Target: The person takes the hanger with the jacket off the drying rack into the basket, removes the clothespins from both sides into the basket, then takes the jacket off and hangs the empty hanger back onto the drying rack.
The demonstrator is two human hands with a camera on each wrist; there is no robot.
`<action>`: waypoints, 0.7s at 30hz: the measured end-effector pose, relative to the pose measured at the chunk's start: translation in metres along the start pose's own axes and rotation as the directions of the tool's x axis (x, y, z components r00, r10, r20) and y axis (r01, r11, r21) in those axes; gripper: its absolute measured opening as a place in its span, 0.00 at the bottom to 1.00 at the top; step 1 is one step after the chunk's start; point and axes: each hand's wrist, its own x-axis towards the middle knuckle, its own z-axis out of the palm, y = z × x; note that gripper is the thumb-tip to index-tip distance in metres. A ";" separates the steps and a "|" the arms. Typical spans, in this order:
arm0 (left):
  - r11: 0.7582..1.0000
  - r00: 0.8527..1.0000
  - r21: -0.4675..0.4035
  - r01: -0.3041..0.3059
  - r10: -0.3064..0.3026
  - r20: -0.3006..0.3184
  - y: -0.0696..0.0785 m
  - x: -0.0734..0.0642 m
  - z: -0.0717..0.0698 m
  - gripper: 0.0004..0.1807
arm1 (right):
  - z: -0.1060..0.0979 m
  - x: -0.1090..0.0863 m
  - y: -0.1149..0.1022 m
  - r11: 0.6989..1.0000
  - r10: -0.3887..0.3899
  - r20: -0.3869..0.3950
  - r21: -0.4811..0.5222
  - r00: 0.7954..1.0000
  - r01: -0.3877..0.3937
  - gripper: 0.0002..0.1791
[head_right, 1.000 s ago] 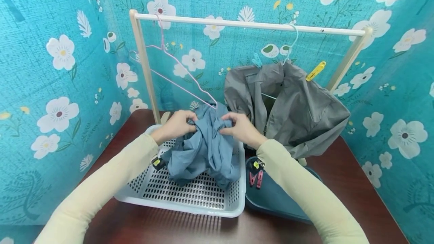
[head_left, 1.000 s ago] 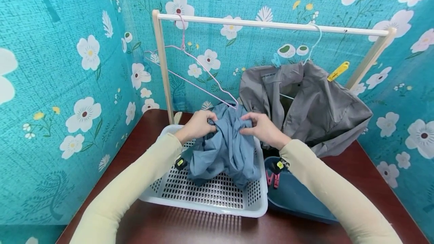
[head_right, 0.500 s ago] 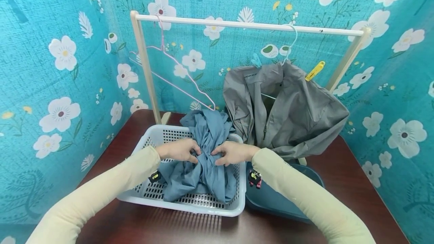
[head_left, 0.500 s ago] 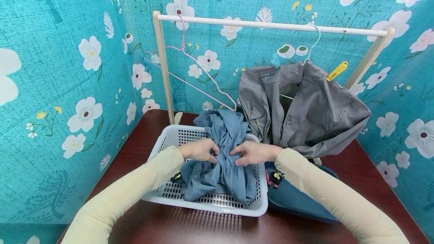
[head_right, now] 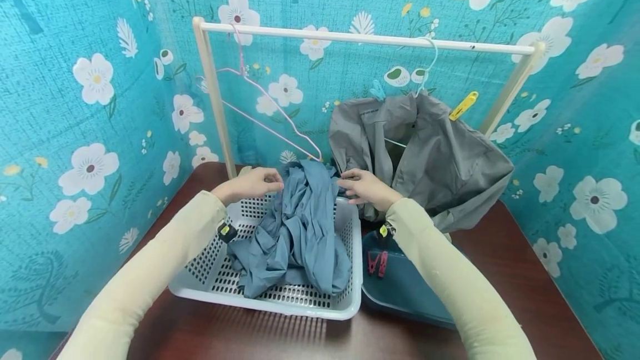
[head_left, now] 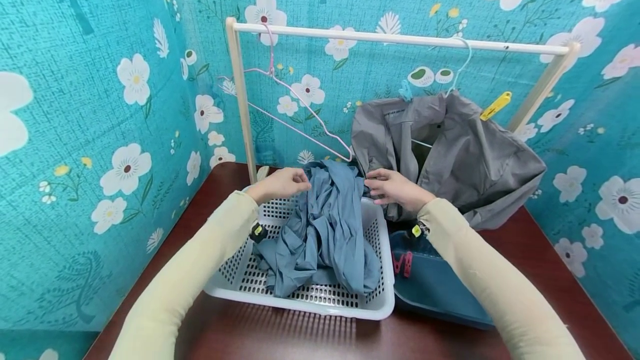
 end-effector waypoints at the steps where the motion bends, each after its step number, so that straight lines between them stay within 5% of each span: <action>1: 0.999 1.000 -0.050 0.019 -0.020 -0.015 -0.002 0.004 -0.001 0.17 | -0.001 0.003 0.002 0.999 0.016 -0.003 0.041 1.000 -0.016 0.33; 4: 0.970 0.997 -0.230 0.073 -0.077 -0.006 -0.008 0.016 -0.002 0.25 | -0.004 0.012 0.007 0.985 0.055 0.019 0.160 0.998 -0.057 0.35; 11: 0.847 0.994 -0.520 0.109 -0.092 0.060 -0.022 0.040 0.000 0.35 | -0.004 0.027 0.011 0.934 0.072 0.073 0.346 0.995 -0.093 0.37; 17: 0.816 0.995 -0.570 0.096 -0.072 0.064 -0.022 0.056 0.013 0.41 | 0.010 0.036 0.008 0.921 0.014 0.075 0.387 0.997 -0.042 0.37; 21: 0.841 0.996 -0.534 0.086 -0.084 0.028 -0.021 0.064 0.022 0.42 | 0.018 0.041 0.007 0.933 -0.008 0.053 0.359 0.999 -0.012 0.39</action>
